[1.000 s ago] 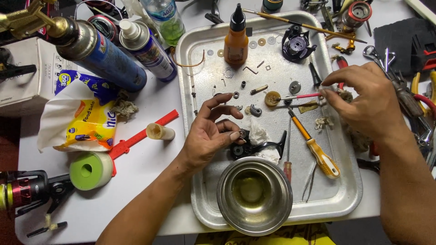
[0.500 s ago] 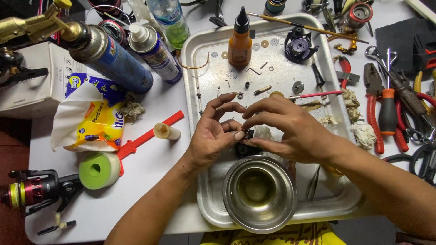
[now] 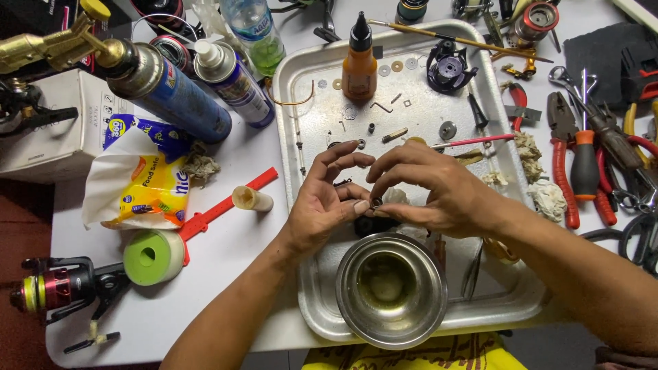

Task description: Cleaning and lubricating the internal components of a fishing reel during a repair process.

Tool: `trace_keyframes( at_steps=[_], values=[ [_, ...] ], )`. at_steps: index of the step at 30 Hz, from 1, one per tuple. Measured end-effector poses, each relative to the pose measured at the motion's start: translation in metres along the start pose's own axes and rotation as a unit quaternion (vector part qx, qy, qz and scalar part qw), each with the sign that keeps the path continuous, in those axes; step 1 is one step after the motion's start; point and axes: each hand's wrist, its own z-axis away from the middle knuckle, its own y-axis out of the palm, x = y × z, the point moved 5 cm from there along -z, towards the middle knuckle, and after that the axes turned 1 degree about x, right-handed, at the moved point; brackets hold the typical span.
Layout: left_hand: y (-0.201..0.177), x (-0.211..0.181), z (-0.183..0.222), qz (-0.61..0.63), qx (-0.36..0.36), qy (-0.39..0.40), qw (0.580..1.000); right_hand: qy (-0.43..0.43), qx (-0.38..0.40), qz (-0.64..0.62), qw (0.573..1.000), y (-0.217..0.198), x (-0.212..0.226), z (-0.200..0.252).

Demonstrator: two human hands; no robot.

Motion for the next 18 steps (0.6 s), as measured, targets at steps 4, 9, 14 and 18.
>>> trace_keyframes(
  at_steps=[4,9,14,18],
  values=[
    [0.011,-0.014,0.001,-0.095,0.041,0.024,0.994,0.041,-0.028,0.003,0.999,-0.024,-0.004,0.012],
    [0.038,-0.018,-0.005,-0.601,0.110,0.097,0.786,0.088,-0.103,0.022,0.991,-0.056,-0.017,0.043],
    [0.051,0.001,-0.021,-0.695,0.175,0.066,0.695,0.106,-0.118,0.006,0.987,-0.056,-0.023,0.064],
    [0.056,0.012,-0.033,-0.724,0.241,-0.015,0.647,0.092,-0.128,0.017,0.987,-0.055,-0.022,0.069]
  ],
)
